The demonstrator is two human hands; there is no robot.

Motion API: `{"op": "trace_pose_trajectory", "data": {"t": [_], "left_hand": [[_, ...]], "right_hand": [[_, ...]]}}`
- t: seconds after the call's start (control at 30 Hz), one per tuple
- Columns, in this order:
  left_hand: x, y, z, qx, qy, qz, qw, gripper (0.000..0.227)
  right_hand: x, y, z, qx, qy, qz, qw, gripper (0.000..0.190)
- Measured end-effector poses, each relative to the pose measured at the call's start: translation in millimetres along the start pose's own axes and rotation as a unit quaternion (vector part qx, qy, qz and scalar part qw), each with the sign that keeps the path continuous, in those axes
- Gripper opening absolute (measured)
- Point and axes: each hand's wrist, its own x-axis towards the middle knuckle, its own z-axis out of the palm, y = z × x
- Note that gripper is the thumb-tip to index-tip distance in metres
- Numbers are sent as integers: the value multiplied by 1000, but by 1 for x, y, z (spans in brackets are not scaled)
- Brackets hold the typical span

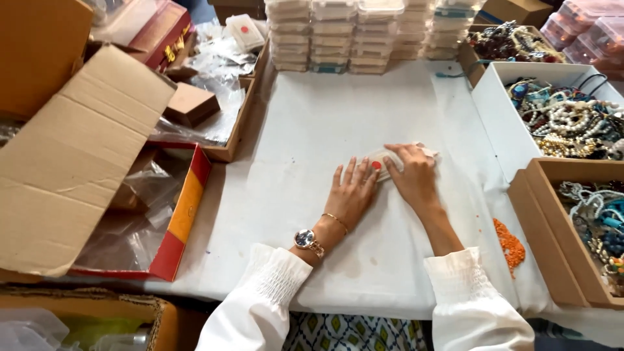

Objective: Packing and sorting various jewelry items into small plastic containers and pouches.

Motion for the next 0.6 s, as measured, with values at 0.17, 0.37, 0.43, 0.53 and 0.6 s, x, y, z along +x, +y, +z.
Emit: {"op": "trace_pose_trajectory", "data": {"t": [0.17, 0.37, 0.43, 0.53, 0.6], "left_hand": [[0, -21, 5, -306, 19, -81, 948, 48], [0, -36, 3, -293, 28, -90, 951, 40], [4, -37, -15, -281, -10, -74, 957, 45], [8, -38, -26, -296, -48, -65, 952, 56], [5, -33, -14, -329, -47, -73, 940, 62]], "right_hand": [[2, -13, -11, 35, -46, -54, 997, 24], [9, -20, -31, 58, -69, -90, 992, 41], [8, -11, -31, 53, -112, -83, 989, 41], [8, -3, -28, 62, -175, -57, 981, 43], [7, 1, -28, 72, -198, -36, 977, 44]]}}
